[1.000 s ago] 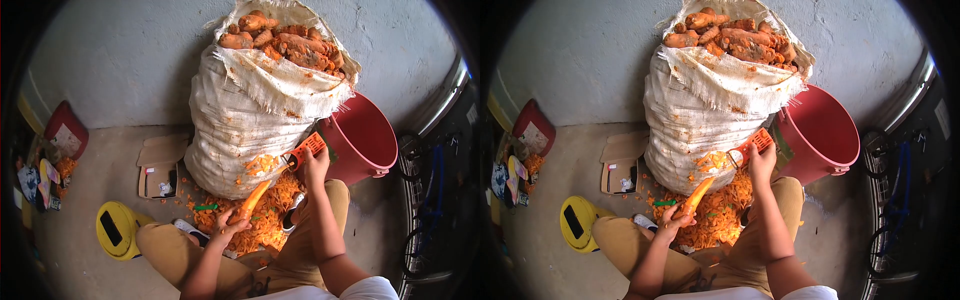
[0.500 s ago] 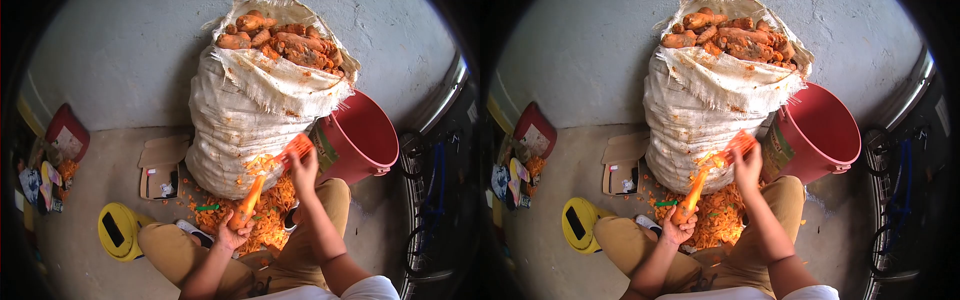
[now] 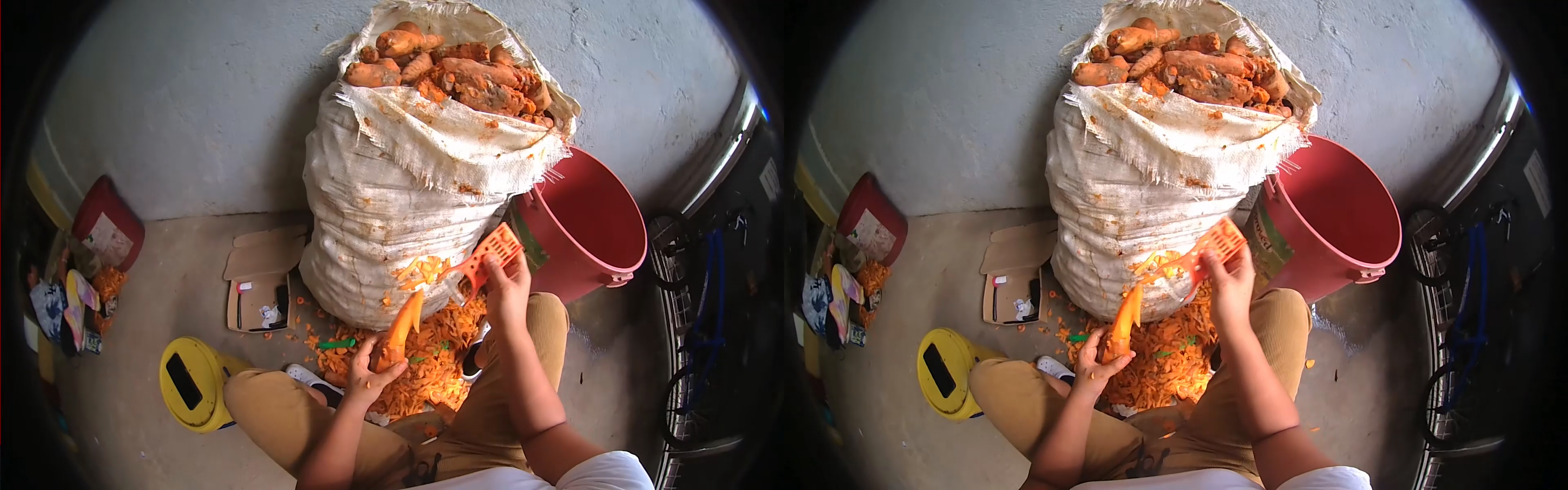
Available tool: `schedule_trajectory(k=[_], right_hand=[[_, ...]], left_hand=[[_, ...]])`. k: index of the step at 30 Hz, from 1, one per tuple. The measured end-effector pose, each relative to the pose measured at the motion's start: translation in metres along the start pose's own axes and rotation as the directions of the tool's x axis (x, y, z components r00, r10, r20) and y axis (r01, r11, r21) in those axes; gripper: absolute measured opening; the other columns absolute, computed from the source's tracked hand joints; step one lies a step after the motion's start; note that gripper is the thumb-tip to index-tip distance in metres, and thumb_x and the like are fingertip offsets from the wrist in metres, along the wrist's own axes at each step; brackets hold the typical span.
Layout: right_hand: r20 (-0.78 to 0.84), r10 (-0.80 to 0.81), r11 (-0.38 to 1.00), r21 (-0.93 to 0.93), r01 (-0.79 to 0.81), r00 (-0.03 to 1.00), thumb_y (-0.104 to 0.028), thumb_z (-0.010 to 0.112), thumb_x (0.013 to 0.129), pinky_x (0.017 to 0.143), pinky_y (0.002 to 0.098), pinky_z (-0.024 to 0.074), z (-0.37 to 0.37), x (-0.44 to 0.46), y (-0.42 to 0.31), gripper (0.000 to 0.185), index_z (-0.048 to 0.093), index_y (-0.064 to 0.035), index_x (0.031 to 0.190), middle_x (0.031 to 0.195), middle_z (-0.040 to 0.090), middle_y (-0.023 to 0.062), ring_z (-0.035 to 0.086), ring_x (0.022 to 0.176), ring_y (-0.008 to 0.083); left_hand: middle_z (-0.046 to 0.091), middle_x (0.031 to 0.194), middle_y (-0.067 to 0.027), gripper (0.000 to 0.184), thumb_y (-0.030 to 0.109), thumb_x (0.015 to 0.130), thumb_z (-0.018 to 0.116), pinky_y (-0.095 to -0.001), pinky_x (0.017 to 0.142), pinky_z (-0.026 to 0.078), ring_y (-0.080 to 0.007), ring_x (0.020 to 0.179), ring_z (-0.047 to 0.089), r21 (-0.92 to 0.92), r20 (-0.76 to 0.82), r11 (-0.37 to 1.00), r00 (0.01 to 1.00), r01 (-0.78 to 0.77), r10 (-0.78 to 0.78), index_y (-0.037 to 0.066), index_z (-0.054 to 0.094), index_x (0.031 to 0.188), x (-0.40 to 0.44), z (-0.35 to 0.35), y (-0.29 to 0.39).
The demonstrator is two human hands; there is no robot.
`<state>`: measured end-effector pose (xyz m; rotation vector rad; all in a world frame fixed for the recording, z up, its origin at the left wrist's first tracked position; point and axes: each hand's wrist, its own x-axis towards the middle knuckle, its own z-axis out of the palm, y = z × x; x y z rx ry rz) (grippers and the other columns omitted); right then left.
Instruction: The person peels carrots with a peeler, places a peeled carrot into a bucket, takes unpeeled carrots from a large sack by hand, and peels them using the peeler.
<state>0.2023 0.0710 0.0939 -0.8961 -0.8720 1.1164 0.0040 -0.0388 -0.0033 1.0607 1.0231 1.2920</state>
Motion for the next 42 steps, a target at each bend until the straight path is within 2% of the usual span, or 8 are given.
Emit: schedule_trajectory(k=[6, 10, 18, 24, 26, 31, 38, 42], right_hand=[[0.27, -0.222, 0.893, -0.33, 0.306, 0.937, -0.003, 0.054, 0.079, 0.074, 0.0249, 0.043, 0.024, -0.028, 0.003, 0.034, 0.04, 0.0004, 0.11, 0.094, 0.053, 0.0079, 0.052, 0.087, 0.0135], [-0.133, -0.226, 0.968, -0.137, 0.208, 0.965, -0.003, 0.054, 0.08, 0.069, 0.0237, 0.0445, -0.002, 0.024, -0.013, 0.028, 0.044, 0.0017, 0.105, 0.093, 0.055, 0.0076, 0.053, 0.078, 0.0118], [0.281, -0.355, 0.639, -0.623, 0.451, 0.891, -0.003, 0.054, 0.076, 0.066, 0.0292, 0.0464, 0.032, -0.053, -0.005, 0.031, 0.042, 0.0055, 0.103, 0.087, 0.059, 0.0167, 0.06, 0.077, 0.0216], [-0.009, -0.527, 0.649, -0.65, 0.395, 0.85, -0.004, 0.054, 0.078, 0.061, 0.0258, 0.0462, -0.004, 0.009, 0.002, 0.025, 0.045, 0.0016, 0.101, 0.08, 0.058, 0.0095, 0.058, 0.071, 0.015], [-0.237, -0.185, 0.949, -0.294, 0.111, 0.954, -0.003, 0.053, 0.079, 0.056, 0.0234, 0.0459, -0.021, 0.023, -0.008, 0.023, 0.045, 0.0002, 0.101, 0.081, 0.058, 0.0071, 0.057, 0.067, 0.0121], [0.027, 0.179, 0.981, 0.074, -0.181, 0.983, -0.003, 0.052, 0.08, 0.066, 0.0242, 0.0455, 0.004, -0.013, 0.012, 0.033, 0.042, 0.0006, 0.111, 0.092, 0.056, 0.0063, 0.055, 0.079, 0.0114], [-0.251, 0.185, 0.981, -0.003, -0.192, 0.95, -0.002, 0.05, 0.079, 0.047, 0.0224, 0.0457, -0.054, 0.018, 0.046, 0.014, 0.047, 0.0008, 0.093, 0.082, 0.058, 0.0085, 0.057, 0.06, 0.012], [0.072, 0.194, 0.978, 0.069, -0.199, 0.978, -0.002, 0.049, 0.08, 0.062, 0.0245, 0.0467, -0.009, -0.009, 0.023, 0.025, 0.046, 0.0001, 0.105, 0.089, 0.057, 0.0075, 0.056, 0.072, 0.0126]], left_hand=[[0.053, 0.099, -0.0099, 0.053, -0.001, 0.068, 0.066, -0.0272, 0.076, 0.046, -0.0159, 0.084, 0.057, 0.245, 0.058, 0.963, 0.994, -0.109, 0.098, -0.004, 0.039, 0.114, -0.005, 0.003, 0.003], [0.054, 0.099, -0.0097, 0.053, 0.001, 0.066, 0.068, -0.0251, 0.076, 0.045, -0.0139, 0.086, 0.055, 0.393, 0.045, 0.901, 0.982, -0.186, 0.183, -0.005, 0.041, 0.112, -0.008, -0.001, 0.006], [0.054, 0.099, -0.0112, 0.051, 0.002, 0.064, 0.07, -0.0257, 0.076, 0.044, -0.0139, 0.086, 0.055, 0.569, -0.033, 0.771, 0.929, -0.286, 0.369, -0.003, 0.046, 0.109, -0.006, 0.009, 0.007], [0.054, 0.099, -0.0115, 0.049, 0.002, 0.064, 0.071, -0.0274, 0.075, 0.045, -0.0164, 0.087, 0.055, 0.552, -0.025, 0.791, 0.943, -0.264, 0.332, -0.003, 0.047, 0.106, -0.007, 0.014, 0.017], [0.054, 0.1, -0.0117, 0.049, 0.002, 0.063, 0.071, -0.0272, 0.076, 0.044, -0.0163, 0.088, 0.055, 0.518, -0.058, 0.818, 0.944, -0.25, 0.326, -0.003, 0.047, 0.106, -0.008, 0.006, 0.009], [0.052, 0.101, -0.0115, 0.049, 0.0, 0.064, 0.07, -0.0272, 0.077, 0.045, -0.0163, 0.089, 0.054, 0.55, -0.023, 0.767, 0.912, -0.332, 0.411, -0.004, 0.046, 0.107, -0.008, 0.009, 0.006], [0.052, 0.101, -0.0109, 0.051, -0.001, 0.064, 0.069, -0.0267, 0.077, 0.045, -0.0156, 0.09, 0.053, 0.418, -0.102, 0.866, 0.934, -0.273, 0.343, -0.003, 0.044, 0.109, -0.01, 0.004, 0.01], [0.051, 0.104, -0.0118, 0.05, 0.0, 0.064, 0.07, -0.0261, 0.079, 0.044, -0.0149, 0.091, 0.053, 0.495, -0.025, 0.817, 0.935, -0.297, 0.355, -0.003, 0.045, 0.107, -0.007, 0.008, 0.007]])
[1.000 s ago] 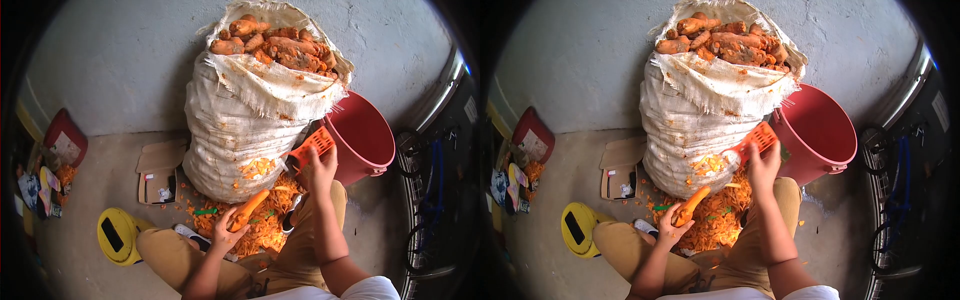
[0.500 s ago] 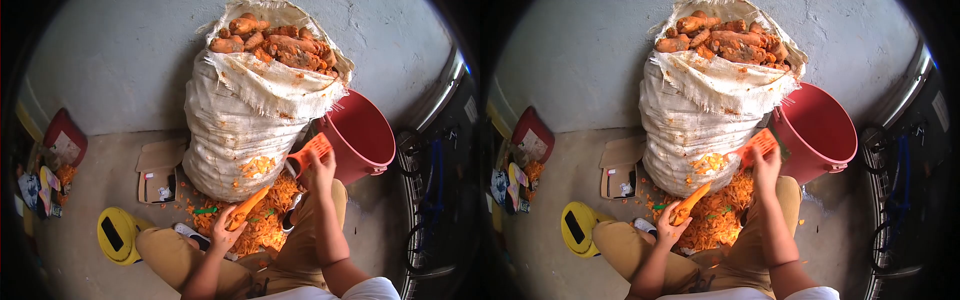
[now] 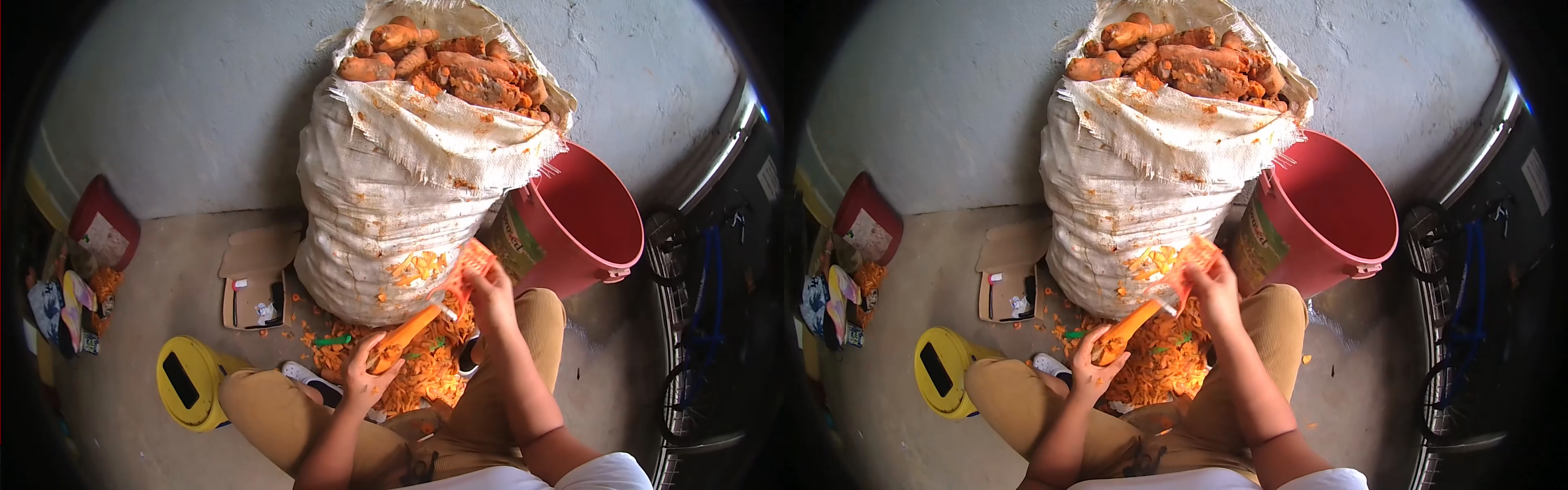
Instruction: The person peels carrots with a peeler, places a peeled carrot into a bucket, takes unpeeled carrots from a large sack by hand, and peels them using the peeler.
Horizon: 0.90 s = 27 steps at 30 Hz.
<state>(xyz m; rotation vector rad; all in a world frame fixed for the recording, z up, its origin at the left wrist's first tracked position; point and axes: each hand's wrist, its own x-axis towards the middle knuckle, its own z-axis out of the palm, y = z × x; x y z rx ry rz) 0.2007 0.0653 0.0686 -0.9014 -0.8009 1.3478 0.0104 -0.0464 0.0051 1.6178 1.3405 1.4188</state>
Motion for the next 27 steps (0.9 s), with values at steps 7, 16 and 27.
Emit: schedule_trajectory(k=[7, 16, 27], right_hand=[[0.361, 0.603, 0.711, 0.16, -0.684, 0.711, -0.016, 0.052, 0.077, 0.063, 0.0328, 0.0481, -0.003, -0.012, 0.009, 0.022, 0.051, -0.0005, 0.093, 0.075, 0.059, 0.0115, 0.059, 0.066, 0.0228], [0.387, 0.628, 0.455, 0.521, -0.722, 0.675, -0.012, 0.052, 0.077, 0.064, 0.0271, 0.0456, -0.004, -0.036, 0.043, 0.017, 0.053, -0.0045, 0.092, 0.073, 0.056, 0.0062, 0.052, 0.062, 0.0157], [0.241, 0.673, 0.485, 0.571, -0.663, 0.7, -0.018, 0.047, 0.081, 0.077, 0.0352, 0.0427, 0.013, -0.077, 0.079, 0.021, 0.051, -0.0048, 0.097, 0.088, 0.057, 0.0074, 0.054, 0.077, 0.0202]], left_hand=[[0.046, 0.103, -0.0094, 0.052, 0.007, 0.057, 0.075, -0.03, 0.081, 0.043, -0.0225, 0.094, 0.049, 0.126, 0.204, 0.984, 0.974, -0.127, 0.1, 0.004, 0.052, 0.103, 0.023, -0.018, 0.015], [0.045, 0.109, -0.0049, 0.068, 0.0, 0.065, 0.068, -0.0315, 0.086, 0.043, -0.0183, 0.103, 0.046, -0.797, -0.02, 0.576, 0.945, 0.183, -0.328, 0.008, 0.031, 0.122, 0.023, 0.001, -0.014], [0.042, 0.118, -0.0095, 0.059, 0.006, 0.075, 0.054, -0.0286, 0.085, 0.04, -0.0189, 0.104, 0.046, -0.811, 0.419, 0.242, 0.818, 0.533, -0.394, 0.007, 0.027, 0.128, 0.01, 0.015, -0.017]])
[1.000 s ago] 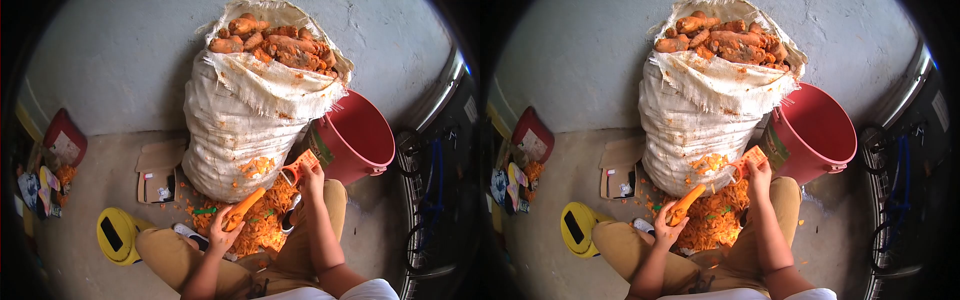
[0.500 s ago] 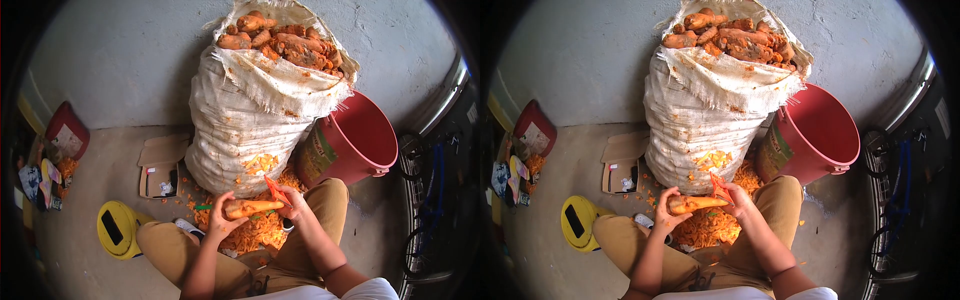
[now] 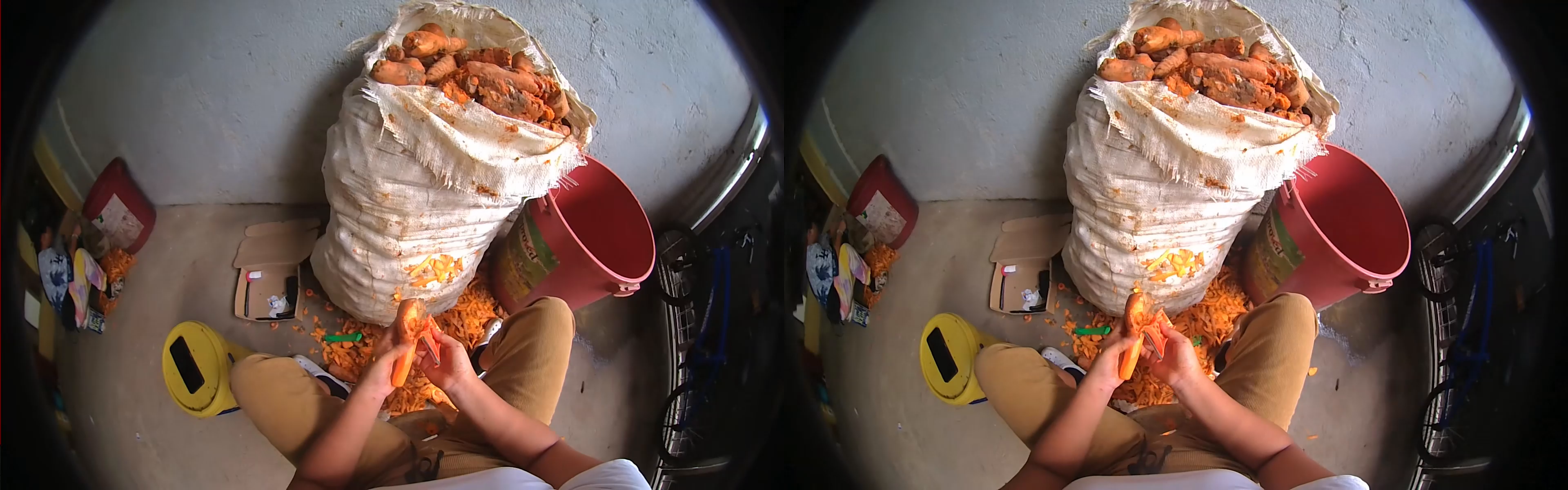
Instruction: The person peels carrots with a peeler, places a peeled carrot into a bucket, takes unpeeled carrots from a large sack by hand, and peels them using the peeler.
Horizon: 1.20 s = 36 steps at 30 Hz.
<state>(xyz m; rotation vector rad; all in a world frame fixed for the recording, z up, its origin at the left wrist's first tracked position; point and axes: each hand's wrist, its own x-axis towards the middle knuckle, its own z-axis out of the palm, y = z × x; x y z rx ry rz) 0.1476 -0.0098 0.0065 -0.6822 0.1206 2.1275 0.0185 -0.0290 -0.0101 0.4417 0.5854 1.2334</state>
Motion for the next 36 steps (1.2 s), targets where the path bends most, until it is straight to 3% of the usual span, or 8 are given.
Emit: schedule_trajectory(k=[9, 17, 20, 24, 29, 32, 33, 36], right_hand=[[0.036, -0.228, 0.927, -0.297, 0.229, 0.973, -0.013, 0.041, 0.086, 0.08, 0.036, 0.0421, 0.005, 0.006, -0.013, 0.023, 0.044, -0.0032, 0.106, 0.099, 0.053, 0.0088, 0.053, 0.087, 0.0216], [0.239, -0.682, 0.336, -0.737, 0.586, 0.691, 0.001, 0.053, 0.079, 0.065, 0.0257, 0.0489, 0.024, 0.012, -0.063, 0.031, 0.039, -0.0014, 0.107, 0.091, 0.054, 0.0079, 0.055, 0.079, 0.0136], [0.351, -0.631, 0.274, -0.733, 0.622, 0.692, 0.004, 0.054, 0.077, 0.068, 0.025, 0.0477, 0.023, 0.021, -0.056, 0.033, 0.039, 0.0, 0.106, 0.093, 0.054, 0.0091, 0.056, 0.078, 0.0149], [0.616, -0.528, -0.375, -0.787, 0.491, 0.585, -0.005, 0.06, 0.073, 0.061, 0.0329, 0.0464, 0.023, 0.016, -0.026, 0.032, 0.04, 0.0023, 0.097, 0.076, 0.057, 0.019, 0.058, 0.069, 0.0256], [0.628, -0.61, -0.365, -0.764, 0.532, 0.483, -0.006, 0.061, 0.072, 0.059, 0.0346, 0.0452, 0.001, 0.046, -0.052, 0.028, 0.044, 0.0016, 0.092, 0.074, 0.057, 0.0176, 0.056, 0.063, 0.0267], [0.552, -0.818, -0.424, -0.767, 0.482, 0.159, -0.001, 0.059, 0.073, 0.058, 0.0277, 0.0455, 0.026, 0.042, -0.108, 0.024, 0.045, 0.0019, 0.091, 0.076, 0.057, 0.0123, 0.057, 0.064, 0.0184], [0.338, -0.892, -0.11, -0.807, 0.58, 0.299, 0.002, 0.057, 0.073, 0.059, 0.0271, 0.0459, 0.03, 0.041, -0.122, 0.023, 0.045, 0.0018, 0.092, 0.077, 0.058, 0.0109, 0.056, 0.066, 0.0164], [0.571, -0.711, -0.292, -0.771, 0.566, 0.41, 0.002, 0.055, 0.077, 0.07, 0.0255, 0.0435, 0.051, 0.021, -0.094, 0.026, 0.043, 0.0011, 0.099, 0.086, 0.056, 0.0069, 0.054, 0.078, 0.0142]], left_hand=[[0.042, 0.118, -0.0095, 0.068, -0.008, 0.068, 0.052, -0.027, 0.077, 0.044, -0.0179, 0.093, 0.052, 0.003, -0.142, 0.995, 0.984, 0.105, -0.103, 0.008, 0.025, 0.128, -0.002, -0.016, -0.007], [0.051, 0.086, -0.002, 0.035, 0.011, 0.081, 0.053, -0.0201, 0.047, 0.038, -0.0068, 0.059, 0.044, 0.061, -0.061, 0.889, 0.891, 0.453, -0.45, 0.009, 0.041, 0.114, -0.007, -0.02, 0.001], [0.046, 0.077, 0.0018, 0.03, 0.013, 0.083, 0.052, -0.0189, 0.045, 0.033, -0.0045, 0.054, 0.036, 0.44, -0.178, 0.832, 0.941, 0.339, -0.289, 0.008, 0.042, 0.11, -0.009, -0.006, -0.004], [0.047, 0.075, 0.0002, 0.024, 0.012, 0.083, 0.051, -0.0209, 0.051, 0.035, -0.0066, 0.059, 0.04, 0.827, -0.086, 0.557, 0.996, 0.077, -0.01, 0.004, 0.044, 0.104, -0.01, -0.011, -0.014], [0.051, 0.076, -0.0054, 0.018, 0.014, 0.083, 0.051, -0.0299, 0.062, 0.039, -0.0166, 0.068, 0.047, 0.959, 0.039, 0.273, 0.991, -0.072, 0.125, 0.0, 0.044, 0.091, -0.012, -0.023, -0.022], [0.052, 0.075, -0.0104, 0.02, 0.017, 0.083, 0.051, -0.0342, 0.063, 0.04, -0.0233, 0.067, 0.049, 0.987, -0.016, 0.16, 0.999, 0.009, 0.047, -0.001, 0.043, 0.087, -0.023, 0.003, -0.001], [0.052, 0.071, -0.0136, 0.022, 0.019, 0.082, 0.052, -0.0356, 0.059, 0.04, -0.0265, 0.063, 0.051, 0.983, 0.03, 0.177, 0.995, -0.047, 0.096, 0.0, 0.043, 0.086, -0.027, -0.002, -0.005], [0.045, 0.067, -0.0049, 0.019, 0.021, 0.083, 0.052, -0.0261, 0.046, 0.033, -0.0147, 0.054, 0.042, 0.897, -0.07, 0.436, 0.997, 0.074, -0.025, 0.004, 0.042, 0.086, -0.018, -0.015, -0.012]])
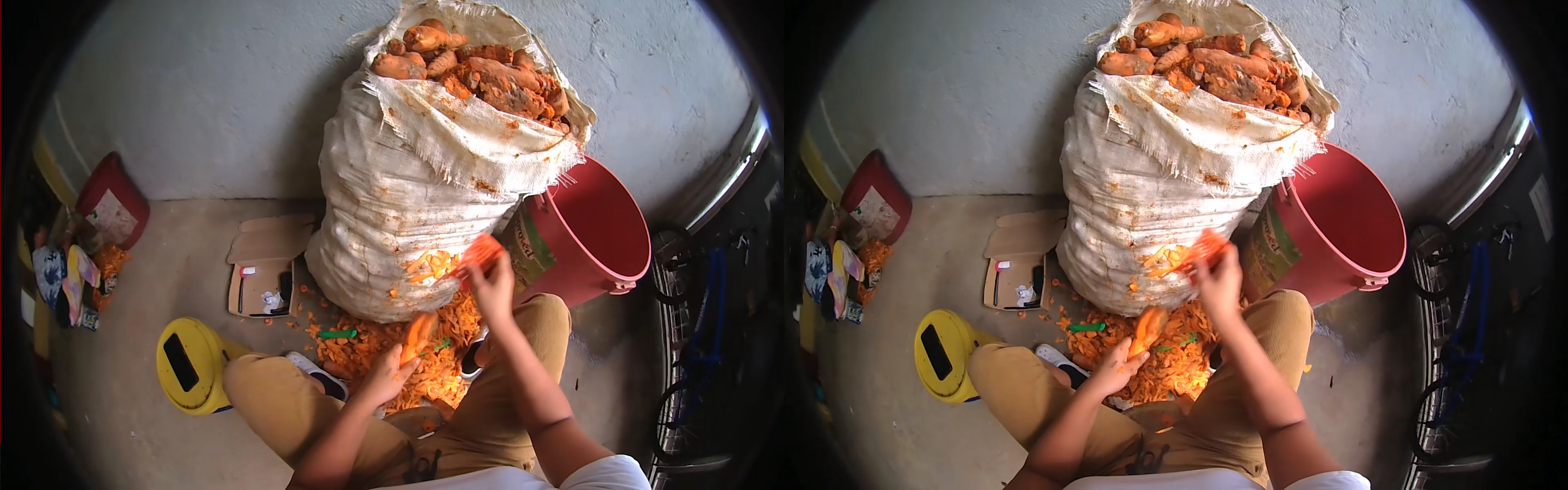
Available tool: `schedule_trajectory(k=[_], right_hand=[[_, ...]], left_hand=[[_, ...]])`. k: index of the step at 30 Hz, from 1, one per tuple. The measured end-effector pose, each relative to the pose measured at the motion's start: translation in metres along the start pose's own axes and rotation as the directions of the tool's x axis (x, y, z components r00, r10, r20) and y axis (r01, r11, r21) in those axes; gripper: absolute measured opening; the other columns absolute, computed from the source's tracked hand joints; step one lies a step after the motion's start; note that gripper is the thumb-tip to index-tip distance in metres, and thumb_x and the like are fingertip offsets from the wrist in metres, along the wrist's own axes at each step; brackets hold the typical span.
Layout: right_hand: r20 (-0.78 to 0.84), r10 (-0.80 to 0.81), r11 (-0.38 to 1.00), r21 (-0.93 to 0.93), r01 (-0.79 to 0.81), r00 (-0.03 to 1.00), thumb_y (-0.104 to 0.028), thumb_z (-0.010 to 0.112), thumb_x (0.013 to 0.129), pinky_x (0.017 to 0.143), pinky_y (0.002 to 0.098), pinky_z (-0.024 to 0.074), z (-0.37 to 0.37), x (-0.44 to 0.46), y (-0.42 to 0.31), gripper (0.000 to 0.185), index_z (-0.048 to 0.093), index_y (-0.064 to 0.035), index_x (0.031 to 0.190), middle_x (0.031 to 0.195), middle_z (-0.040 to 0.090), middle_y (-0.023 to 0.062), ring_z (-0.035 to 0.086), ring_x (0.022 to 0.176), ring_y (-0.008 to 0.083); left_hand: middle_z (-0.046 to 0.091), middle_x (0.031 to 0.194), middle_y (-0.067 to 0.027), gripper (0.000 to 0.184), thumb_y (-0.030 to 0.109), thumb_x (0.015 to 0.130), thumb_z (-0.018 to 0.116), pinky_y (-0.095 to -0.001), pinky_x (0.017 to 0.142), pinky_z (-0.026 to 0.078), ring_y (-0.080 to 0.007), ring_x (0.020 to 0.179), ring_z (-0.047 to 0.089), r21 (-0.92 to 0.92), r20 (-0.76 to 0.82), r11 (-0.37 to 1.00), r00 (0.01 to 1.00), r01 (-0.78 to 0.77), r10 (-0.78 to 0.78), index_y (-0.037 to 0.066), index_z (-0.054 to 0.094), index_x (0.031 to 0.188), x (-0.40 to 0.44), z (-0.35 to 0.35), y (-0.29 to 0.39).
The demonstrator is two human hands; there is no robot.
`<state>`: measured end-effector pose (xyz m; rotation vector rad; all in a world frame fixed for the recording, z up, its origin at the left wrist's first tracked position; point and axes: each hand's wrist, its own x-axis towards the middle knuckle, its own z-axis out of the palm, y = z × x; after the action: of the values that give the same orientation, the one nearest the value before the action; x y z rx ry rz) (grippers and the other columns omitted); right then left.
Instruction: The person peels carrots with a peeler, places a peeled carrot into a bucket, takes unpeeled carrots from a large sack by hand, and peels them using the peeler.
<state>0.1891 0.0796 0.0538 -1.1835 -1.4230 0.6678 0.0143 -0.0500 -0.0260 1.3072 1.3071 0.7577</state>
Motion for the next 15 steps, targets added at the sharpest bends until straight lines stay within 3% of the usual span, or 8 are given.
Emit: schedule_trajectory(k=[1, 4, 7, 9, 10, 11, 12, 15], right_hand=[[0.1, 0.1, 0.98, 0.162, -0.115, 0.99, 0.001, 0.057, 0.076, 0.075, 0.0252, 0.0413, 0.013, -0.019, -0.02, 0.03, 0.043, 0.0012, 0.102, 0.091, 0.054, 0.0076, 0.051, 0.085, 0.0129], [0.348, 0.041, 0.992, -0.123, 0.002, 0.937, -0.003, 0.058, 0.075, 0.074, 0.028, 0.0425, 0.029, -0.059, -0.034, 0.035, 0.041, 0.0018, 0.104, 0.091, 0.055, 0.0141, 0.054, 0.084, 0.0185], [0.23, 0.045, 0.993, -0.115, -0.019, 0.972, -0.001, 0.057, 0.075, 0.073, 0.0294, 0.0439, 0.032, -0.054, -0.018, 0.033, 0.041, 0.0015, 0.104, 0.089, 0.056, 0.0145, 0.056, 0.081, 0.0205], [0.137, 0.035, 0.999, -0.037, -0.031, 0.99, 0.006, 0.052, 0.076, 0.072, 0.026, 0.0446, 0.023, -0.029, 0.0, 0.031, 0.041, 0.0015, 0.105, 0.091, 0.055, 0.0089, 0.054, 0.081, 0.0132], [0.056, 0.124, 0.985, 0.112, -0.13, 0.991, -0.001, 0.058, 0.074, 0.064, 0.0284, 0.0461, 0.021, -0.017, 0.013, 0.028, 0.044, 0.003, 0.097, 0.081, 0.058, 0.0132, 0.059, 0.072, 0.0203], [-0.067, -0.037, 0.998, -0.061, 0.033, 0.997, 0.0, 0.057, 0.074, 0.064, 0.0274, 0.0462, 0.017, -0.007, 0.025, 0.028, 0.044, 0.0032, 0.098, 0.079, 0.058, 0.0112, 0.058, 0.071, 0.0177], [-0.111, 0.048, 0.998, 0.037, -0.044, 0.993, 0.0, 0.057, 0.074, 0.065, 0.0272, 0.0461, 0.006, 0.003, 0.028, 0.028, 0.044, 0.0029, 0.099, 0.081, 0.058, 0.0107, 0.057, 0.072, 0.0168], [-0.004, 0.11, 0.976, 0.188, -0.108, 0.994, 0.004, 0.052, 0.077, 0.066, 0.0246, 0.0469, 0.001, 0.003, 0.017, 0.033, 0.041, 0.0003, 0.108, 0.089, 0.054, 0.0076, 0.054, 0.079, 0.0127]], left_hand=[[0.042, 0.066, 0.0011, 0.017, 0.02, 0.084, 0.051, -0.0206, 0.042, 0.03, -0.0072, 0.051, 0.037, -0.123, 0.063, 0.987, 0.994, 0.1, -0.092, 0.006, 0.042, 0.087, 0.004, 0.001, -0.002], [0.036, 0.064, 0.0053, 0.015, 0.021, 0.084, 0.051, -0.0147, 0.038, 0.02, -0.0007, 0.047, 0.029, -0.576, 0.226, 0.739, 0.937, 0.35, -0.267, 0.01, 0.042, 0.087, -0.006, -0.006, 0.042], [0.035, 0.064, 0.0059, 0.014, 0.021, 0.085, 0.05, -0.0137, 0.039, 0.023, -0.0003, 0.049, 0.031, -0.657, 0.296, 0.674, 0.938, 0.338, -0.181, 0.01, 0.042, 0.088, -0.01, -0.012, 0.039], [0.035, 0.065, 0.0056, 0.012, 0.02, 0.085, 0.049, -0.0136, 0.039, 0.024, 0.0, 0.049, 0.03, -0.638, 0.3, 0.692, 0.937, 0.336, -0.179, 0.01, 0.042, 0.088, -0.011, -0.011, 0.039], [0.036, 0.065, 0.0055, 0.012, 0.02, 0.086, 0.048, -0.0135, 0.039, 0.024, 0.0001, 0.049, 0.03, -0.63, 0.303, 0.701, 0.937, 0.333, -0.172, 0.01, 0.042, 0.089, -0.011, -0.01, 0.039], [0.036, 0.065, 0.0054, 0.011, 0.019, 0.086, 0.048, -0.0135, 0.039, 0.024, 0.0, 0.049, 0.03, -0.633, 0.314, 0.695, 0.933, 0.342, -0.173, 0.01, 0.042, 0.089, -0.012, -0.009, 0.04], [0.036, 0.066, 0.0053, 0.011, 0.018, 0.086, 0.048, -0.0135, 0.039, 0.024, -0.0001, 0.049, 0.03, -0.636, 0.322, 0.688, 0.931, 0.349, -0.174, 0.009, 0.043, 0.09, -0.014, -0.01, 0.041], [0.036, 0.066, 0.0053, 0.011, 0.016, 0.086, 0.047, -0.0135, 0.039, 0.025, -0.0005, 0.05, 0.03, -0.67, 0.333, 0.652, 0.929, 0.354, -0.162, 0.008, 0.044, 0.093, -0.011, -0.015, 0.038]])
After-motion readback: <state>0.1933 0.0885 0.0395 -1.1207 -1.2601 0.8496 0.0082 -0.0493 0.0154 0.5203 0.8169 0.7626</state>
